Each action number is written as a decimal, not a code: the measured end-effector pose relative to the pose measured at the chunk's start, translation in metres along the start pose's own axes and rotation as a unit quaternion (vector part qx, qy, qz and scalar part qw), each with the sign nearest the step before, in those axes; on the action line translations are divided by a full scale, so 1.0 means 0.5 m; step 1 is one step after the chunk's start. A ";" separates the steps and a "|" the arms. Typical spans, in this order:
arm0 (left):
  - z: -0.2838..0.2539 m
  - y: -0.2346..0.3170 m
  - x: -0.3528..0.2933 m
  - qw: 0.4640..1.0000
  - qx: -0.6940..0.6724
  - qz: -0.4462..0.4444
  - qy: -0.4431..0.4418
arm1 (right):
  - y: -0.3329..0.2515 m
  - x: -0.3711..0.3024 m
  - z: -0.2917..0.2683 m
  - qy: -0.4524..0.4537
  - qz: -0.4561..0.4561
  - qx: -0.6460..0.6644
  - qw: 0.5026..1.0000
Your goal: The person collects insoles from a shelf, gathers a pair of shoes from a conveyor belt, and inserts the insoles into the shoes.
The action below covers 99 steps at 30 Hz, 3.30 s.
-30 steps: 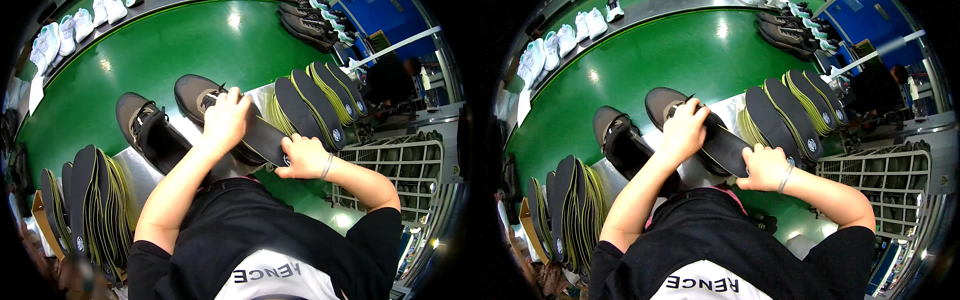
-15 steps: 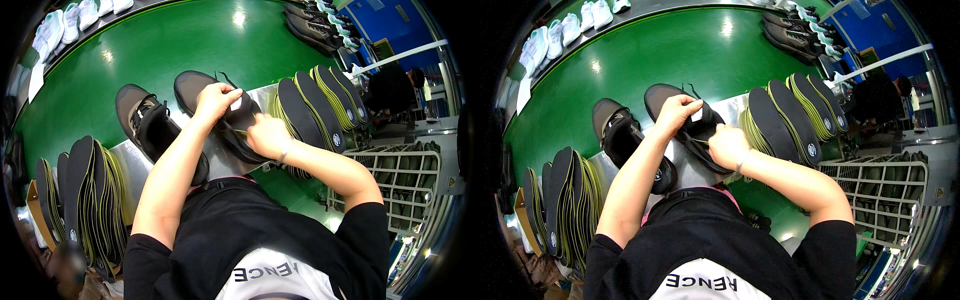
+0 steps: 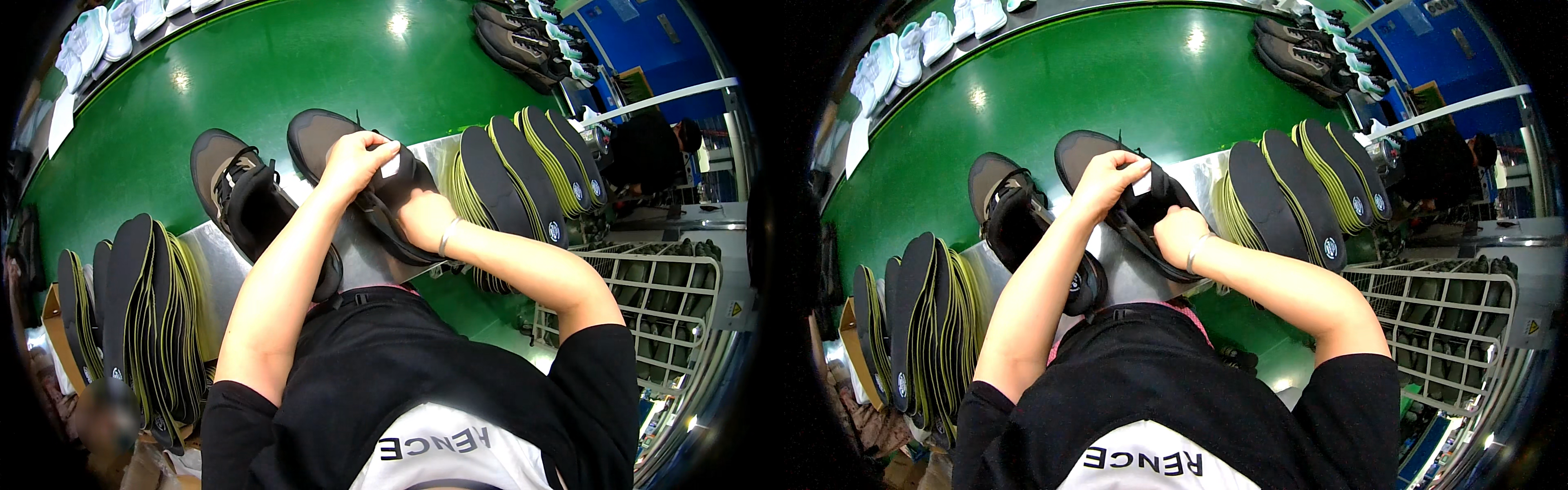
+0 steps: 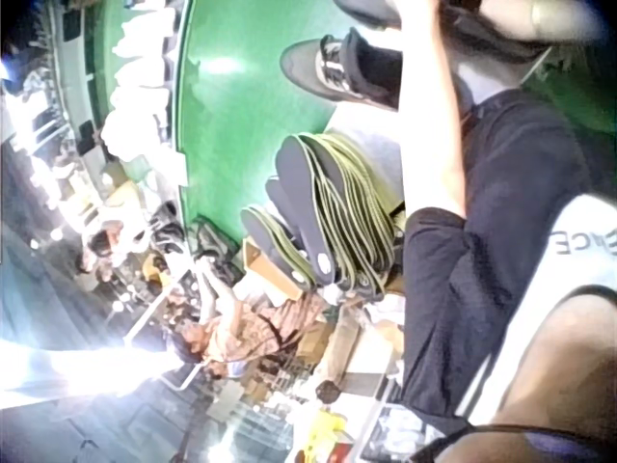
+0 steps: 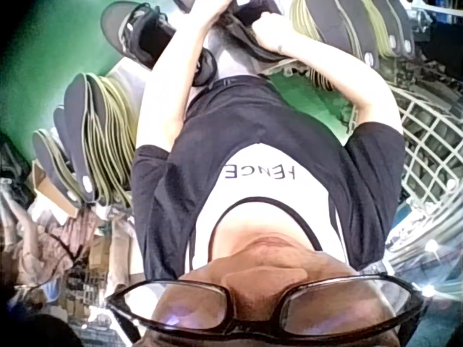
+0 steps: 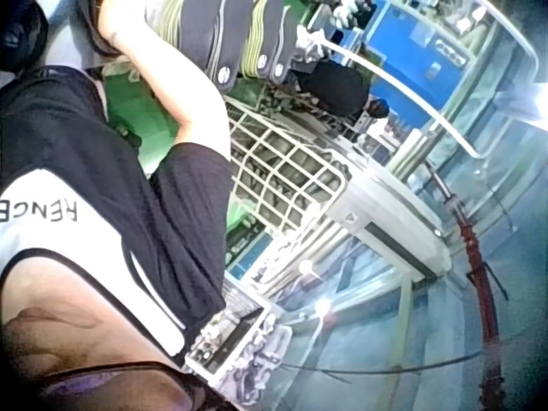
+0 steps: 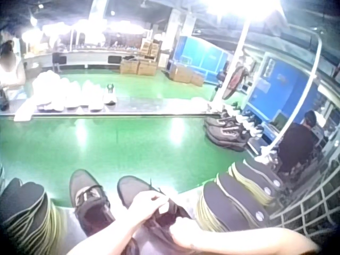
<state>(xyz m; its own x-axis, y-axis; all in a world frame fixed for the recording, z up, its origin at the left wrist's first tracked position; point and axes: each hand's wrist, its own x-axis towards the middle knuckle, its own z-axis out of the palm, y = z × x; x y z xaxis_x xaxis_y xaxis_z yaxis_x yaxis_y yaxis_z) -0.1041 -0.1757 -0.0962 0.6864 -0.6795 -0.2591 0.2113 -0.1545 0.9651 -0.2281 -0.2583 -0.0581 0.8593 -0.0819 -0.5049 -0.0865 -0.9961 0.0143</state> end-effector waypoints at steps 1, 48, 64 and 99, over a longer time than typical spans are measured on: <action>0.000 0.000 0.000 1.000 0.005 0.006 0.001 | 0.002 0.004 -0.007 -0.038 -0.004 0.005 0.999; -0.012 0.007 -0.139 0.978 -0.159 0.114 0.076 | 0.114 -0.097 -0.071 0.018 0.053 0.401 0.914; 0.004 0.017 -0.099 0.970 -0.226 0.036 0.077 | 0.069 -0.110 0.012 0.305 -0.043 0.146 0.940; -0.046 0.080 -0.220 0.917 0.223 0.301 0.137 | 0.014 -0.059 -0.029 -0.204 -0.152 0.354 0.900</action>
<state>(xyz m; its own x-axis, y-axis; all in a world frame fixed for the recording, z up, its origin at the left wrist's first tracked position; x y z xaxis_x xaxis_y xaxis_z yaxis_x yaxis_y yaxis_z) -0.1553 -0.0906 -0.0299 0.7470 -0.5417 0.3854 -0.5274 -0.1299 0.8396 -0.2469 -0.2634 -0.0306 0.6530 0.3534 -0.6699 -0.3031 -0.6886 -0.6588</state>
